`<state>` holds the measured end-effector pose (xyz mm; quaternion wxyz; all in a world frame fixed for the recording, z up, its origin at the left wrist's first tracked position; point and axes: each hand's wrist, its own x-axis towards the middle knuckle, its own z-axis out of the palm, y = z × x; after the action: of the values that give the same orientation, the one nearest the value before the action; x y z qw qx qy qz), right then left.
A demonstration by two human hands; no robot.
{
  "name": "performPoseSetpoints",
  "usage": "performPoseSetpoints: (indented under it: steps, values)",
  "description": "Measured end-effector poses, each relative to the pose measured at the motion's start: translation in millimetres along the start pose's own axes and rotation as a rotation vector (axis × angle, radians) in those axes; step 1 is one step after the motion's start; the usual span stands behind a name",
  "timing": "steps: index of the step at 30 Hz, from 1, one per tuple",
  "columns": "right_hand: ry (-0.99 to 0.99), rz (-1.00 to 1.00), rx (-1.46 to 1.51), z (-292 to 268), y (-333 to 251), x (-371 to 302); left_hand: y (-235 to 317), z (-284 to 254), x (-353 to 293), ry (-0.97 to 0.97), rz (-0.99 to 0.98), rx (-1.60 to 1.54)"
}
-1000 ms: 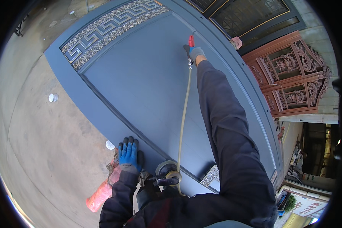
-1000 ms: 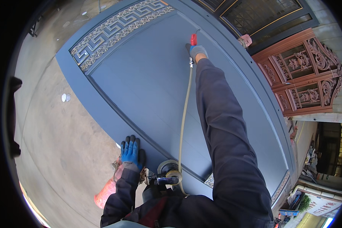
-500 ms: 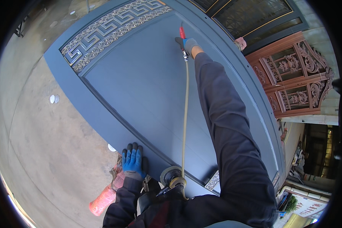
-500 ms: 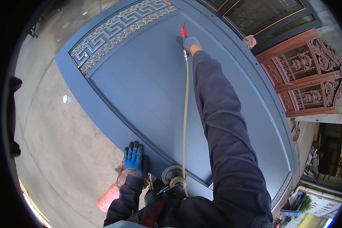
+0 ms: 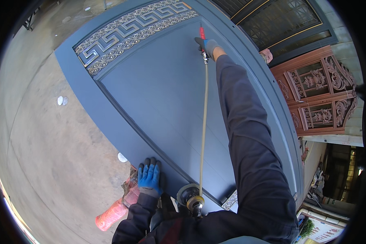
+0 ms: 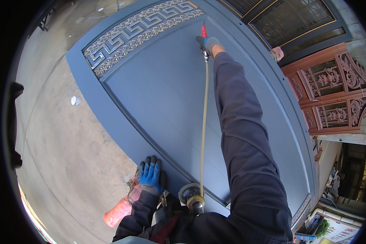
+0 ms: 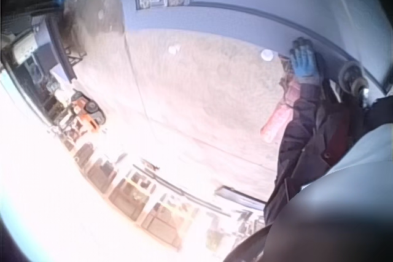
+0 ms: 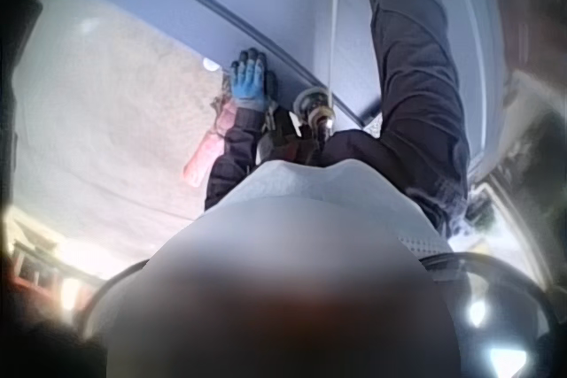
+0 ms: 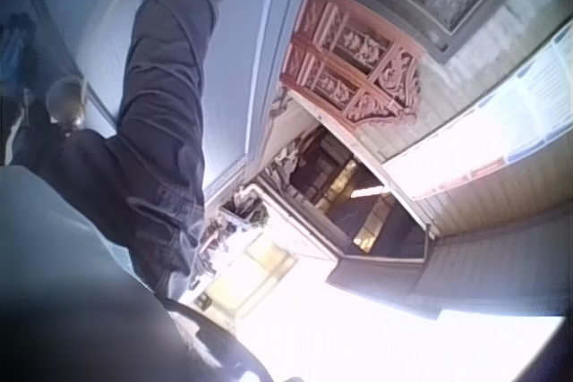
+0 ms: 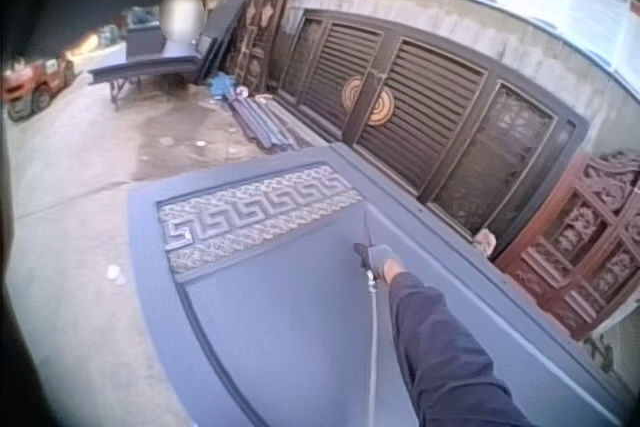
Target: The person connects a spray gun to an air hose, then spray paints a large gray metal door panel with decorative patterns. The person moves around the panel to cover different areas, including the edges and central surface.
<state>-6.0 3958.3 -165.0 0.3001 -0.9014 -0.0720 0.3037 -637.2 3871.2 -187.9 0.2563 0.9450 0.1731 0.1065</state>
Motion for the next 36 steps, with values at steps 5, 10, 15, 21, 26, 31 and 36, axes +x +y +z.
performPoseSetpoints:
  steps: [5,10,15,21,26,31,36]
  values:
    - [0.071,0.055,-0.028,-1,2,13,0,0,0,0.004,-0.015,-0.024]
    - [0.066,0.023,0.147,-2,2,26,1,0,0,-0.023,-0.042,-0.019]
    - [0.195,0.222,0.116,-2,10,36,1,0,2,-0.015,-0.033,-0.042]
    - [0.223,0.139,-0.083,-16,41,47,2,2,4,0.004,-0.024,-0.031]
    - [0.110,0.114,0.017,-24,47,33,1,7,1,0.005,-0.010,-0.021]
    - [0.065,0.115,0.068,-20,31,-3,-3,10,-4,-0.010,0.010,0.003]
    - [0.194,0.129,-0.081,-30,46,-18,-4,12,-6,0.013,0.038,0.014]
